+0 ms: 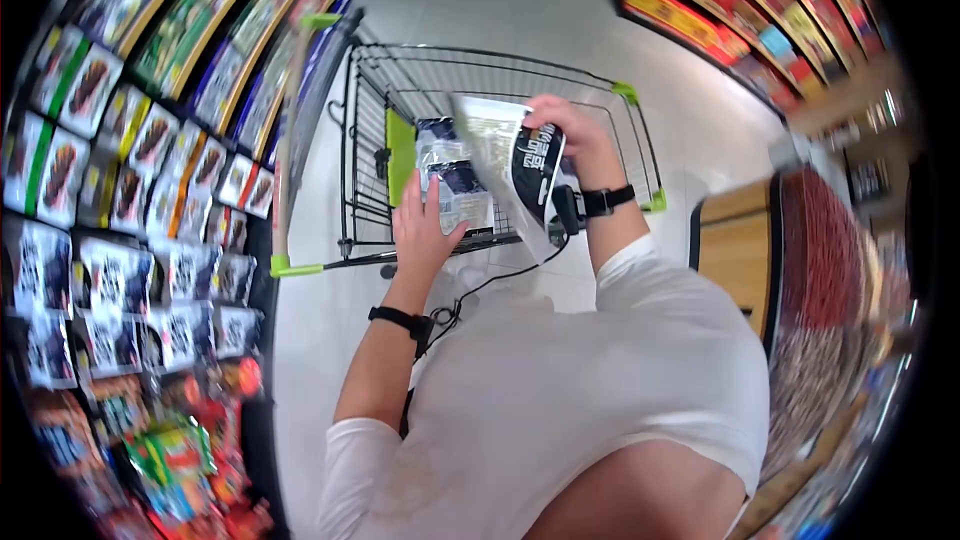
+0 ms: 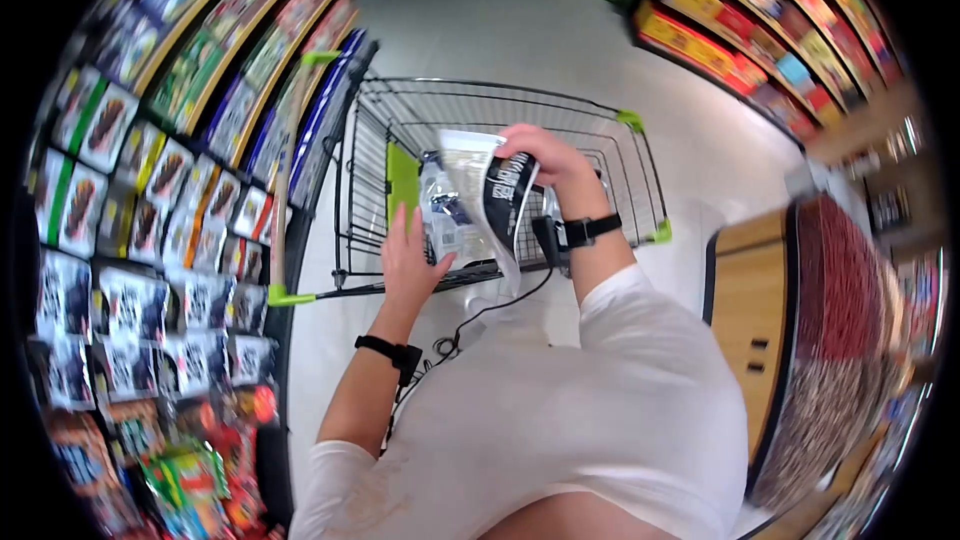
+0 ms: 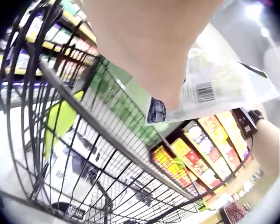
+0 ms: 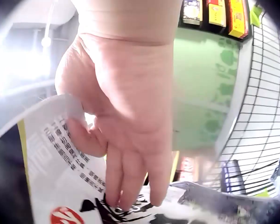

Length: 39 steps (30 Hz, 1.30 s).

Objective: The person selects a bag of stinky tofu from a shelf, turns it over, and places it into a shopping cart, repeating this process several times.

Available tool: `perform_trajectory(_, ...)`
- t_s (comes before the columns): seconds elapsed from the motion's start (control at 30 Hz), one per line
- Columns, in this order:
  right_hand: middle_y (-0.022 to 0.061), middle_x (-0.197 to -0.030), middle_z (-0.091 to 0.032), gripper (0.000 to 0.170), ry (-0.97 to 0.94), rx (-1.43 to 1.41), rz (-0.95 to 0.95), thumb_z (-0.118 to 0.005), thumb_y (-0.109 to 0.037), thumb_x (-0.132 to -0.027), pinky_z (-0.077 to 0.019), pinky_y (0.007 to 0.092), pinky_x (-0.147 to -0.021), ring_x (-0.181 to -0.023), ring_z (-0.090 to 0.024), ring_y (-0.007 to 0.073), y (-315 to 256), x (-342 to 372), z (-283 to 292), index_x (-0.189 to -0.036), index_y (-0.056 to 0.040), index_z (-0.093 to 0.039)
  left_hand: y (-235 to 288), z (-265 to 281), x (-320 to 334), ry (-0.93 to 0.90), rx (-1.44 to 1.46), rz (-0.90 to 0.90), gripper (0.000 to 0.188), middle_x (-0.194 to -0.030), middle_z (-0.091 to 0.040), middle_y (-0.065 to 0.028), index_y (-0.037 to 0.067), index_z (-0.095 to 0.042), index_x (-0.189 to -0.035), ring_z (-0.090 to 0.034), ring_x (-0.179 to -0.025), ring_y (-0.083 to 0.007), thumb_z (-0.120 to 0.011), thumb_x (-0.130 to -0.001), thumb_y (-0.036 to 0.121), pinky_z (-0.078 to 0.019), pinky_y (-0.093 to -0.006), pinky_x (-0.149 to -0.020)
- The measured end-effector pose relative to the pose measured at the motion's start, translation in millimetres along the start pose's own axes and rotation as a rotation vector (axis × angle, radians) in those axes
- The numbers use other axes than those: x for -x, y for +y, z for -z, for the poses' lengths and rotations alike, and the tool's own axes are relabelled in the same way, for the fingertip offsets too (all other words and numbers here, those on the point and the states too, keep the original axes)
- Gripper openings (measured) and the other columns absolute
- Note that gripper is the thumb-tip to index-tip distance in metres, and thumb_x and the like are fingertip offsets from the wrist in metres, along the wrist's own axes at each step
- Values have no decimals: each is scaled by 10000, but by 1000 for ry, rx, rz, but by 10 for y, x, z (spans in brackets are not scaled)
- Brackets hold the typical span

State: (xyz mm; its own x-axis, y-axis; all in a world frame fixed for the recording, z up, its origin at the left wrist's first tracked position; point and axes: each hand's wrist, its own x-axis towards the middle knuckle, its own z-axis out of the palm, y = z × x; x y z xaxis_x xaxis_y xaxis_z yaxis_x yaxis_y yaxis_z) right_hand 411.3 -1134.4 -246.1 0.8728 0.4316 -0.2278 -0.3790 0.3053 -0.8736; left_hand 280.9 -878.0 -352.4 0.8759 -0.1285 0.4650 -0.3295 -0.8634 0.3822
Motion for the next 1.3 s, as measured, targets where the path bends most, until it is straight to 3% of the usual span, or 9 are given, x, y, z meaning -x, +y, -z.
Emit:
perform_trajectory(0.13,127,-916,-689,188,-276,-11,148,-681,0,-734,-543,305,-763,-825,-664,174,-202,480,-659,-920,25,-676,160,683,13,280,45,-407,937,-1432,-357,-263,112,-355,-1409,-384,-1311,-418,-827,-662,423,-347,-571,-1008)
perform_trajectory(0.27,237,-1132,-600,390,-691,386,1043,-682,-261,-867,-452,405,-926,-1022,-607,327,214,159,-1178,-1156,-20,-580,115,1329,299,460,-6,-522,930,-1452,-317,-281,162,-344,-1425,-357,-1316,-462,-813,-690,484,-332,-613,-1004)
perform_trajectory(0.37,280,-1189,-547,384,-856,130,746,-600,-263,-932,-430,460,-938,-1032,-586,368,448,20,-1758,-1227,-30,-519,1,1836,605,487,-93,-501,1009,-1489,-212,-320,119,-308,-1457,-286,-1328,-519,-840,-672,464,-310,-632,-1013)
perform_trajectory(0.4,246,-1058,-616,403,-938,-29,1289,-644,-247,-872,-474,376,-845,-917,-623,290,535,-202,-2229,-1133,48,-561,-46,1978,722,521,-122,-472,1009,-1493,-200,-323,119,-308,-1461,-276,-1332,-524,-839,-674,460,-310,-631,-1017)
perform_trajectory(0.7,142,-734,-659,324,-1318,-265,454,-603,-144,-729,-459,257,-600,-664,-615,156,1033,89,-4209,-895,133,-618,-485,2974,1942,578,-440,-177,997,-1496,-202,-321,97,-323,-1457,-274,-1341,-521,-848,-670,414,-302,-602,-1038)
perform_trajectory(0.8,243,-1057,-614,295,-1446,-197,1267,-610,-212,-928,-473,445,-866,-973,-616,336,1514,-453,-4789,-1174,-51,-589,-560,3168,2335,602,-455,-1,987,-1497,-230,-300,127,-322,-1465,-272,-1373,-477,-820,-681,463,-308,-626,-1028)
perform_trajectory(0.87,237,-1105,-610,317,-1401,-176,1124,-623,-248,-914,-473,430,-906,-1018,-612,332,1727,-291,-5091,-1134,-22,-599,-488,3325,2521,616,-451,56,1024,-1492,-236,-311,93,-300,-1465,-288,-1360,-483,-840,-657,417,-306,-603,-1035)
perform_trajectory(1.0,78,-852,-681,118,-1085,-153,-385,-624,-137,-809,-547,338,-735,-769,-671,177,1693,492,-5695,-862,-34,-644,-471,3573,2801,673,-322,134,1123,-1487,-268,-307,26,-241,-1467,-340,-1336,-480,-874,-601,360,-312,-562,-1042)
perform_trajectory(1.3,75,-898,-679,342,-881,196,251,-552,-336,-968,-446,304,-847,-887,-594,156,2320,540,-6628,-821,-34,-613,-1234,4191,3534,1554,535,776,281,-1065,-652,-110,-82,-573,-1153,-617,-934,-145,-561,-967,129,-489,-299,-830)
